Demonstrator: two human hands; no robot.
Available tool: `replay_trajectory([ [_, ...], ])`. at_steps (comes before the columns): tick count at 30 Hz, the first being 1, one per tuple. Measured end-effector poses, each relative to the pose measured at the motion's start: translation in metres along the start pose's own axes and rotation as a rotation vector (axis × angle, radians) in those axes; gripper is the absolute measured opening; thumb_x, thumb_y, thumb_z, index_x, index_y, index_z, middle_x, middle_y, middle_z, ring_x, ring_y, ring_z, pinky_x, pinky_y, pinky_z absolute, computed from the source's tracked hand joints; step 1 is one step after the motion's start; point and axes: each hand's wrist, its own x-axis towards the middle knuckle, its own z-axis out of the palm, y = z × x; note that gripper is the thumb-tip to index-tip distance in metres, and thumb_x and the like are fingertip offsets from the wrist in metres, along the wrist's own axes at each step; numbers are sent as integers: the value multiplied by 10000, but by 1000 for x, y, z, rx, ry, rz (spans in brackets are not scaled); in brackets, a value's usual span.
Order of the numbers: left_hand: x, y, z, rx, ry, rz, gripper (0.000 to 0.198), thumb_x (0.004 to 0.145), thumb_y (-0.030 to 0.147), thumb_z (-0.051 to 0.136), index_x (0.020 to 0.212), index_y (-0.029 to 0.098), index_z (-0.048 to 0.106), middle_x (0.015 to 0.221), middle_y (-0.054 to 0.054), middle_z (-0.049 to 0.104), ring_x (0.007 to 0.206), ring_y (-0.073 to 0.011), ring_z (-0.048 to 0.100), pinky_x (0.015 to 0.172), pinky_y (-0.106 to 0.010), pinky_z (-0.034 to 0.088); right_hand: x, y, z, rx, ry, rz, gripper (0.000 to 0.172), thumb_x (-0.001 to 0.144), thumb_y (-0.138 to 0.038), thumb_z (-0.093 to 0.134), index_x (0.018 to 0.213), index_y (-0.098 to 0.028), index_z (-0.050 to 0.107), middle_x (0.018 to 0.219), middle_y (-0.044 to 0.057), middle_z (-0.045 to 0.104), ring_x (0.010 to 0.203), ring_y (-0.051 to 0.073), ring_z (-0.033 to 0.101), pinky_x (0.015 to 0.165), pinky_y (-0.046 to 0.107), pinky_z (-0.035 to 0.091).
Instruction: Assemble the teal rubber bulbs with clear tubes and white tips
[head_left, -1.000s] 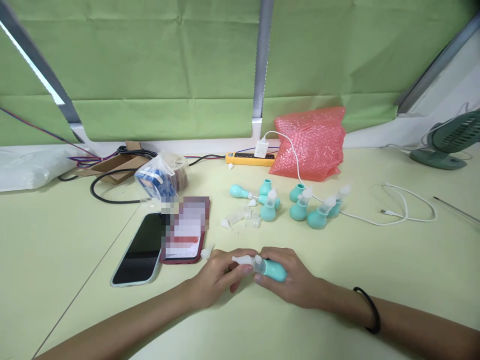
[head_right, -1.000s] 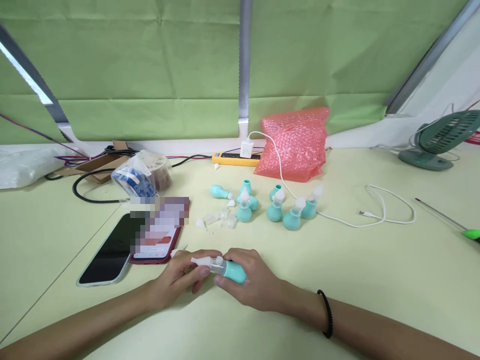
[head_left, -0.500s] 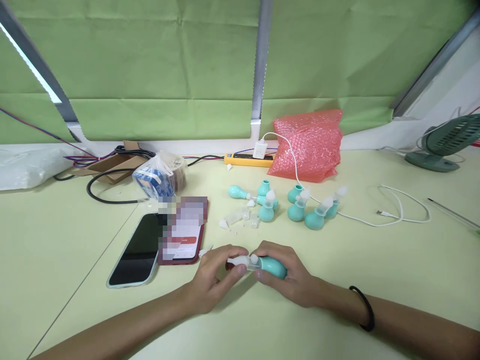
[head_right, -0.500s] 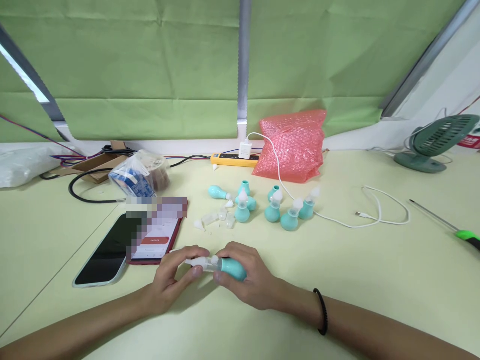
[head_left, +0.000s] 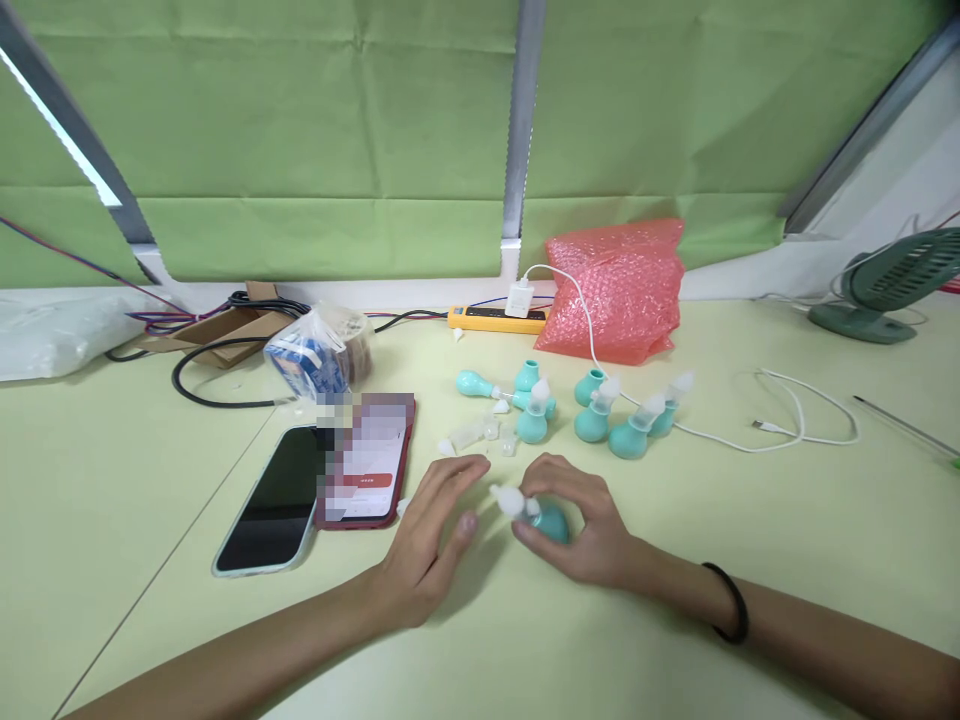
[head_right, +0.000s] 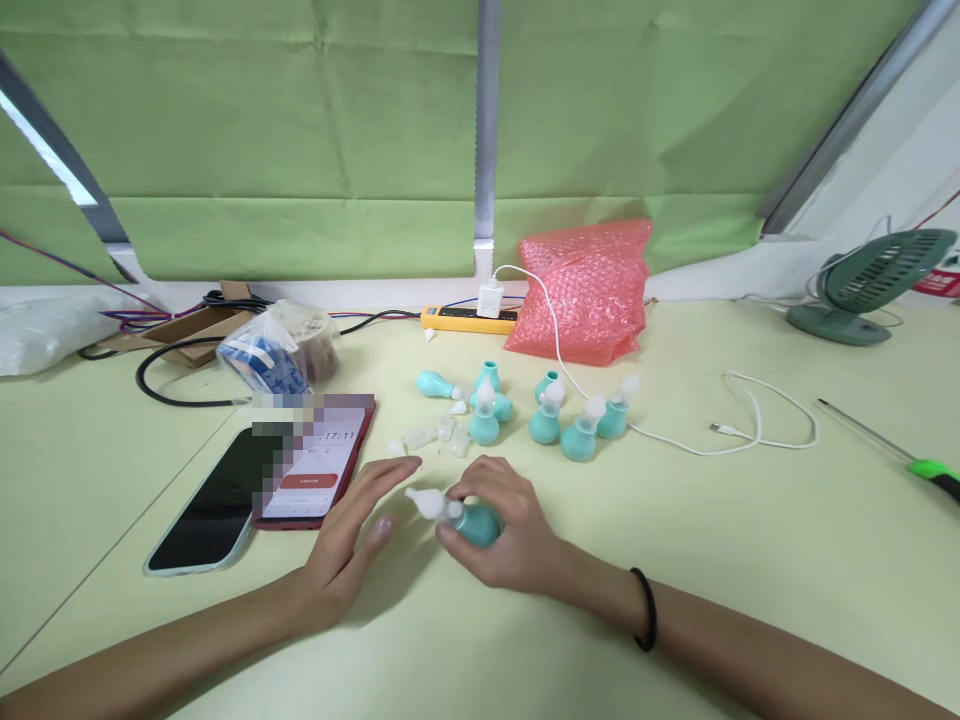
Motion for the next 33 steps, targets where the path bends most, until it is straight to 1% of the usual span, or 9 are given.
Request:
replay_trajectory([
  [6,0,-5,13,497,-278,-59,436,844,222,360,1272,163,302,1383,-142,164,1248,-341,138,949,-551,242,22,21,-22,-218,154,45,104,670,-211,585,744,-197,514,632,15,572,588,153,533,580,298,443],
  [10,-2,-6,17,675,-383,-95,450,848,327,355,1260,148,324,1360,-174,225,1241,-387,142,933,-606,201,29,33,-33,-347,84,152,245,644,-226,603,868,-192,509,638,-4,588,551,139,535,565,275,439],
  [15,-1,-4,15,696,-380,-55,363,846,225,341,1189,125,405,1301,-164,340,1211,-342,256,938,-534,283,29,40,-34,-426,78,195,325,659,-209,592,960,-201,470,697,-2,609,526,127,508,530,261,418],
  [20,1,-3,13,656,-360,-20,296,826,150,348,1092,124,475,1203,-149,435,1068,-303,401,790,-451,433,30,34,-35,-462,178,34,418,653,-255,623,1015,-193,422,835,58,568,675,177,528,586,306,453],
  [23,0,-5,14,636,-328,17,257,806,101,366,1014,141,512,1096,-121,504,962,-269,451,691,-400,467,25,21,-36,-560,280,-268,400,646,-231,642,989,-211,436,1030,106,477,943,254,466,729,387,452],
  [25,-2,-7,16,632,-294,68,214,791,76,377,912,134,544,970,-110,550,860,-242,480,627,-365,470,18,11,-32,-616,158,-563,276,684,-183,602,924,-231,475,1089,82,450,998,251,427,777,399,446],
  [27,-3,-11,18,636,-240,138,180,780,64,386,780,124,556,834,-99,569,754,-221,489,559,-334,459,11,5,-23,-647,-155,-718,165,741,-169,526,902,-206,514,1120,78,464,1016,254,429,800,405,448],
  [29,-5,-13,20,633,-181,193,196,778,50,381,699,119,546,735,-88,566,675,-201,483,511,-308,442,6,4,-12,-695,-341,-604,233,764,-142,482,995,-158,506,1174,122,454,1094,291,388,850,443,413],
  [33,-6,-15,20,582,-139,228,206,794,31,370,809,109,560,743,-81,580,689,-187,497,530,-288,451,4,10,2,-664,-522,-287,387,833,-297,400,1176,-117,416,1260,172,383,1220,344,211,933,533,284],
])
